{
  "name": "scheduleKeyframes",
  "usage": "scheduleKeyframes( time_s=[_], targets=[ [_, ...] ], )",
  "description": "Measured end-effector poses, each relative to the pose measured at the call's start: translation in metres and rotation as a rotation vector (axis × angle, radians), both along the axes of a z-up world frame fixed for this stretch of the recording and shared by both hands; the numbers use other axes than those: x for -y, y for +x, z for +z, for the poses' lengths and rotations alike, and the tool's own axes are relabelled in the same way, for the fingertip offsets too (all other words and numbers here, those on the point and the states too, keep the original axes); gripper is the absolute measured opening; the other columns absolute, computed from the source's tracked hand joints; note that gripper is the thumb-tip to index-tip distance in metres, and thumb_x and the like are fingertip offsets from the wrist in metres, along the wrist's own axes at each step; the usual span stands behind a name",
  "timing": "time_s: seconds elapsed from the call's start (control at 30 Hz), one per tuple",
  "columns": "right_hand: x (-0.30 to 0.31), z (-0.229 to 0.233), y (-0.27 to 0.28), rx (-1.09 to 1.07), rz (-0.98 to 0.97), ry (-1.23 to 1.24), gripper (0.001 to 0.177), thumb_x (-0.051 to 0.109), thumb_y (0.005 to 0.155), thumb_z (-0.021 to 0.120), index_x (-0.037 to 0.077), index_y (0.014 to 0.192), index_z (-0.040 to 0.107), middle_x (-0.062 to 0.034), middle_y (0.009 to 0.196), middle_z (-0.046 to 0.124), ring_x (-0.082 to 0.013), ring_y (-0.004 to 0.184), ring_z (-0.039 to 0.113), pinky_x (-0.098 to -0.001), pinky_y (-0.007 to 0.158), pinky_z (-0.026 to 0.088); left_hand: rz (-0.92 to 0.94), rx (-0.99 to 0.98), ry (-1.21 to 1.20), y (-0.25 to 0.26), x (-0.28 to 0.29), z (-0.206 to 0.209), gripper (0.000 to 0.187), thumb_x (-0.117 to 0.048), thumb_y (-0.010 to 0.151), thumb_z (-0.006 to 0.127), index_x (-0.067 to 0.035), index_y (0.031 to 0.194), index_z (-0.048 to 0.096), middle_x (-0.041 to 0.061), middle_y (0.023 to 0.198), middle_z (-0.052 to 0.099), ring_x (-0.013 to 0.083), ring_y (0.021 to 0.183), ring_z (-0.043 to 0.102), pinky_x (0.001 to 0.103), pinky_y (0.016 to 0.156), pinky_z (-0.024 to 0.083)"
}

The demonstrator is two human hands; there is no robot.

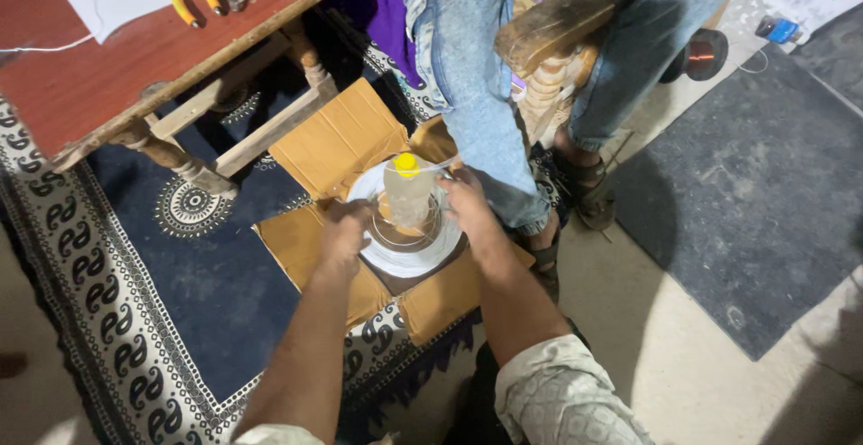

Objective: The person winds a white wire around a plastic bottle placed on a plate inside a cardboard box. They use both hands to guide the wire and maintain tension while a second person assists by holding the wire spool.

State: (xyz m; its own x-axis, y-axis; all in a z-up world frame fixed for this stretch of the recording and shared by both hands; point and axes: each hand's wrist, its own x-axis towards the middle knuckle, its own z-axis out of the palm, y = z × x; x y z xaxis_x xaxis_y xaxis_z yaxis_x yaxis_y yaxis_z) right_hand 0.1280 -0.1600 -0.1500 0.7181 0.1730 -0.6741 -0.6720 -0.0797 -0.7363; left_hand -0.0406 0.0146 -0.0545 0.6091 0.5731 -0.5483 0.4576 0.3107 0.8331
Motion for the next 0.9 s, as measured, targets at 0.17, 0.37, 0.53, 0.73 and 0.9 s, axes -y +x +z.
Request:
scheduleKeyframes(
  time_s=[0.17,0.37,0.53,0.73,0.9],
  targets=[
    [-0.002,0.000,0.009,-0.003,0.034,0.270,0.040,0.014,0.081,0.074,0.013,0.120,0.066,-0.0060,0.104,0.069,-0.0225,0.087,0.067,-0.0413,0.071,0.058,0.051,0.028,-0.055,-0.015,-0.010,-0.006,0.044,-0.026,0.080,0.071,-0.012,0.121,0.068,0.005,0.113,0.068,0.0230,0.104,0.060,0.044,0.082,0.048],
    [-0.011,0.044,0.015,0.407,-0.063,0.371,0.048,0.006,0.077,0.075,0.013,0.124,0.067,-0.0013,0.109,0.070,-0.0192,0.099,0.066,-0.0362,0.079,0.055,0.059,0.011,-0.017,-0.029,-0.009,-0.006,0.036,-0.027,0.081,0.075,-0.010,0.112,0.073,0.003,0.103,0.069,0.0196,0.095,0.059,0.041,0.079,0.051],
    [-0.020,0.048,0.022,0.696,0.017,0.133,0.040,0.015,0.083,0.078,0.010,0.122,0.069,-0.0071,0.109,0.075,-0.0193,0.101,0.070,-0.0323,0.091,0.056,0.033,-0.011,-0.011,-0.047,-0.001,-0.005,0.033,-0.029,0.082,0.074,-0.010,0.109,0.075,0.002,0.100,0.068,0.0188,0.092,0.059,0.039,0.078,0.051],
    [-0.007,0.046,0.006,0.946,0.555,-0.451,0.050,0.051,0.106,0.066,0.005,0.124,0.066,-0.0161,0.100,0.075,-0.0281,0.103,0.071,-0.0372,0.094,0.048,0.008,-0.034,-0.055,-0.053,-0.004,-0.011,0.032,-0.030,0.084,0.074,-0.012,0.110,0.074,0.002,0.103,0.069,0.0188,0.096,0.060,0.039,0.080,0.051],
    [0.011,0.148,-0.024,0.867,0.787,-0.344,0.037,0.038,0.091,0.075,0.004,0.105,0.073,-0.0110,0.088,0.075,-0.0248,0.084,0.070,-0.0366,0.078,0.054,0.009,0.057,-0.123,-0.050,-0.007,-0.034,0.029,-0.026,0.088,0.068,-0.011,0.112,0.075,0.003,0.103,0.071,0.0199,0.097,0.062,0.038,0.081,0.055]
  ],
)
